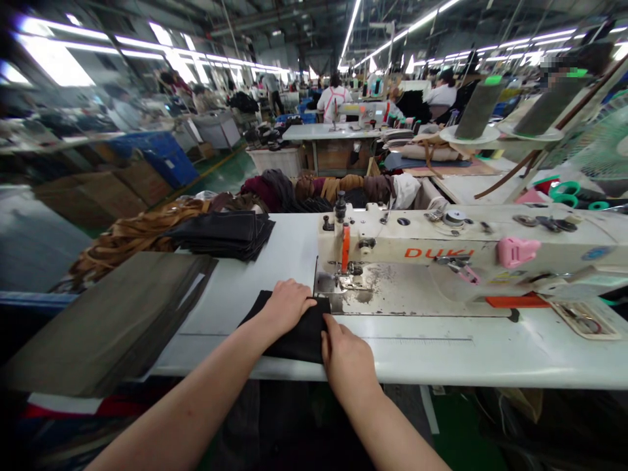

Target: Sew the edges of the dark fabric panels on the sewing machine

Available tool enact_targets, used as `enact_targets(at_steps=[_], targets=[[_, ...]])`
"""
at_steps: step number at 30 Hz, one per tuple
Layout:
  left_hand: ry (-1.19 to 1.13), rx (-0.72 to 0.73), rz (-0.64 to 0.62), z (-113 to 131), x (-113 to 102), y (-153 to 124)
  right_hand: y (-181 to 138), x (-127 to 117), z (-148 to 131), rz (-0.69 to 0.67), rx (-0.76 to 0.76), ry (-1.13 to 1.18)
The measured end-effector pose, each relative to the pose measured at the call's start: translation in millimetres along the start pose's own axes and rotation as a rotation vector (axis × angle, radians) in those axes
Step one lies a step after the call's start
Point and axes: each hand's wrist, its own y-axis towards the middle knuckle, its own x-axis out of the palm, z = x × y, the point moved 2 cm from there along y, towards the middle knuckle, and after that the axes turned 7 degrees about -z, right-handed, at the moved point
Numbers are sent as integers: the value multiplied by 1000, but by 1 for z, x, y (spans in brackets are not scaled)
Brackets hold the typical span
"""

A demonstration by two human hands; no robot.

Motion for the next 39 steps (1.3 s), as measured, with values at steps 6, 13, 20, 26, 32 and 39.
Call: enact_targets(at_steps=[6,13,20,26,32,39], targets=[[-13,-14,60,3,-7,-5,2,-5,-3,-59,31,-2],[-175,355,187,20,11,-38,4,-6,-3,-81,45,-15],[-37,362,178,24,32,-47,-4,-5,-1,-48,-2,-57],[-10,354,190,29,31,-28,-1,-6,5,-2,23,-153],[43,345,203,34,29,-10,9,-9,14,48,48,-179],[55,339,191,36,22,1,19,-10,19,68,48,-198]])
